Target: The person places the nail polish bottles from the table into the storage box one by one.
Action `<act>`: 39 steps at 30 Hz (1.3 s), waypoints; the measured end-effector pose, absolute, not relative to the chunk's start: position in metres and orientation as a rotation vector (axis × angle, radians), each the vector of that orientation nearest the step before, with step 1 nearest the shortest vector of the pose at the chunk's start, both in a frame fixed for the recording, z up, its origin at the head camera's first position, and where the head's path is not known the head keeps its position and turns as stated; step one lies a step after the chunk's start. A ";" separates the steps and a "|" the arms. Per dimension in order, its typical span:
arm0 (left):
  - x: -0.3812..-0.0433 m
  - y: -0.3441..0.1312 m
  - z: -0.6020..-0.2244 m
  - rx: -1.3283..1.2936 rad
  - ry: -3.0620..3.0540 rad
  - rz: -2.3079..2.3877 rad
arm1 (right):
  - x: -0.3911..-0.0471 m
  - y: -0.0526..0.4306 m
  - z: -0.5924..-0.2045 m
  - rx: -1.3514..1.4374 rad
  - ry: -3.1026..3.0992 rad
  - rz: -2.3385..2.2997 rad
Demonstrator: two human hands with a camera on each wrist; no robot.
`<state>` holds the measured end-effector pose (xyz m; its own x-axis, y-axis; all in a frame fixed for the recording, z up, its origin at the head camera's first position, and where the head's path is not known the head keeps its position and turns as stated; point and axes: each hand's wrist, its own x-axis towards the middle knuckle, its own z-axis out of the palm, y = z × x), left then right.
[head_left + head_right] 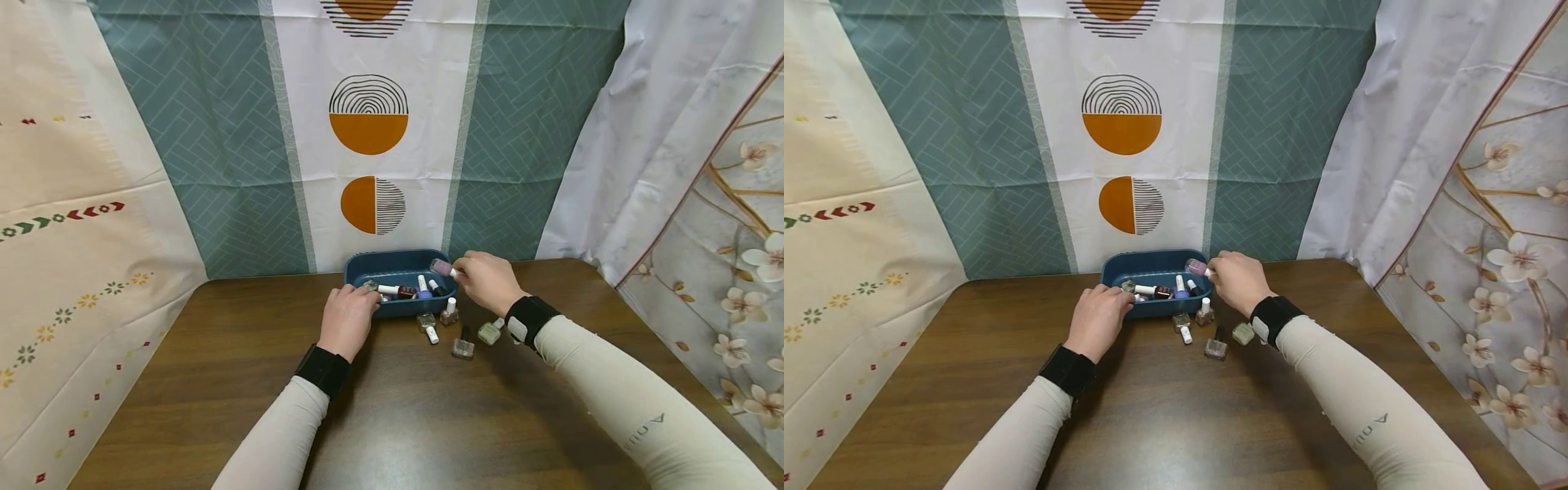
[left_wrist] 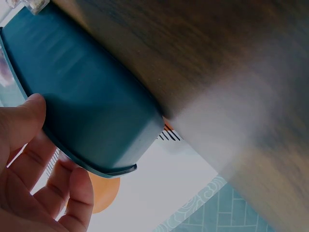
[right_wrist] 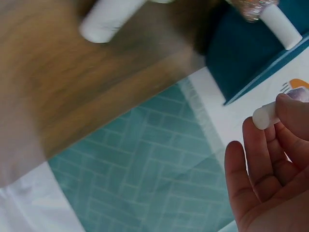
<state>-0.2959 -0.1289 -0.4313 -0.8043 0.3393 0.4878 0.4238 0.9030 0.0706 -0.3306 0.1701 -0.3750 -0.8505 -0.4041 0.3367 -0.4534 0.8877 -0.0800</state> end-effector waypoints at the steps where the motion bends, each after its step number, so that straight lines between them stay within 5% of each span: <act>1: -0.296 -0.129 -0.432 -0.553 -2.584 -0.244 | -0.331 0.166 -0.374 0.643 -2.751 0.220; 39: -0.298 -0.130 -0.431 -0.526 -2.643 -0.215 | -0.369 0.080 -0.392 0.588 -2.961 0.139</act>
